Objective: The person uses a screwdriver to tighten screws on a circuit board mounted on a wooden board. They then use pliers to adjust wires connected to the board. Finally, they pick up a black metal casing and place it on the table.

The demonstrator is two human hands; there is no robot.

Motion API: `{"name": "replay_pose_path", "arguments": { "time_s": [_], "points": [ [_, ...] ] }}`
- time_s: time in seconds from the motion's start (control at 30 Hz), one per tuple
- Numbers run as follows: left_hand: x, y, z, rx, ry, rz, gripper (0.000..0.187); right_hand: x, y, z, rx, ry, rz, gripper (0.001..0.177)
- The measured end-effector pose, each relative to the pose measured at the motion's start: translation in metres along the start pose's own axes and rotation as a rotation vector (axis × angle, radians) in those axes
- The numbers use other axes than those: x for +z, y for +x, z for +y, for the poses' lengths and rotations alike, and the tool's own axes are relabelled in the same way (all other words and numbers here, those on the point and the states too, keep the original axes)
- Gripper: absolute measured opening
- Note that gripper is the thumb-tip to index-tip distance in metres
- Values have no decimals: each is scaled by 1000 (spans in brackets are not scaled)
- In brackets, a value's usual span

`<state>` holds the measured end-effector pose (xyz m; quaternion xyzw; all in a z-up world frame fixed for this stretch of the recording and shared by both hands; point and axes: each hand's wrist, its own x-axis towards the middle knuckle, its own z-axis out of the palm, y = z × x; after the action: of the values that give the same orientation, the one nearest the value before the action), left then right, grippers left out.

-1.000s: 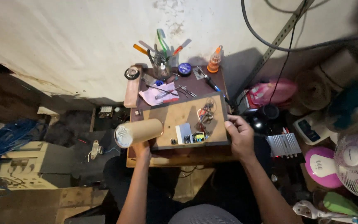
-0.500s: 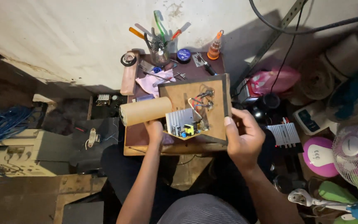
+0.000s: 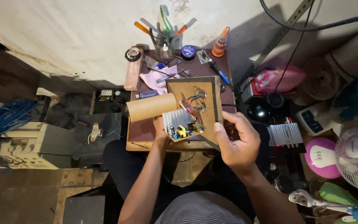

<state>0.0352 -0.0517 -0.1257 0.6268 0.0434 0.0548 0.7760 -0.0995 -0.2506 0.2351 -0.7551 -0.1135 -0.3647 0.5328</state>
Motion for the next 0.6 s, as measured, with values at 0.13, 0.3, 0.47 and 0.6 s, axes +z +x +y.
{"name": "replay_pose_path", "arguments": {
  "time_s": [0.13, 0.3, 0.47, 0.6],
  "points": [
    [1, -3, 3, -17, 66, 41, 29, -2, 5, -2, -19, -23, -30, 19],
    [4, -12, 8, -54, 194, 107, 34, -2, 10, 2, -42, -45, -51, 20],
    [9, -45, 78, -231, -11, 197, 31, -3, 17, 6, -33, -57, -69, 19],
    [20, -89, 218, -262, 641, -177, 61, -5, 21, 12, -3, -70, -63, 18]
  ]
}}
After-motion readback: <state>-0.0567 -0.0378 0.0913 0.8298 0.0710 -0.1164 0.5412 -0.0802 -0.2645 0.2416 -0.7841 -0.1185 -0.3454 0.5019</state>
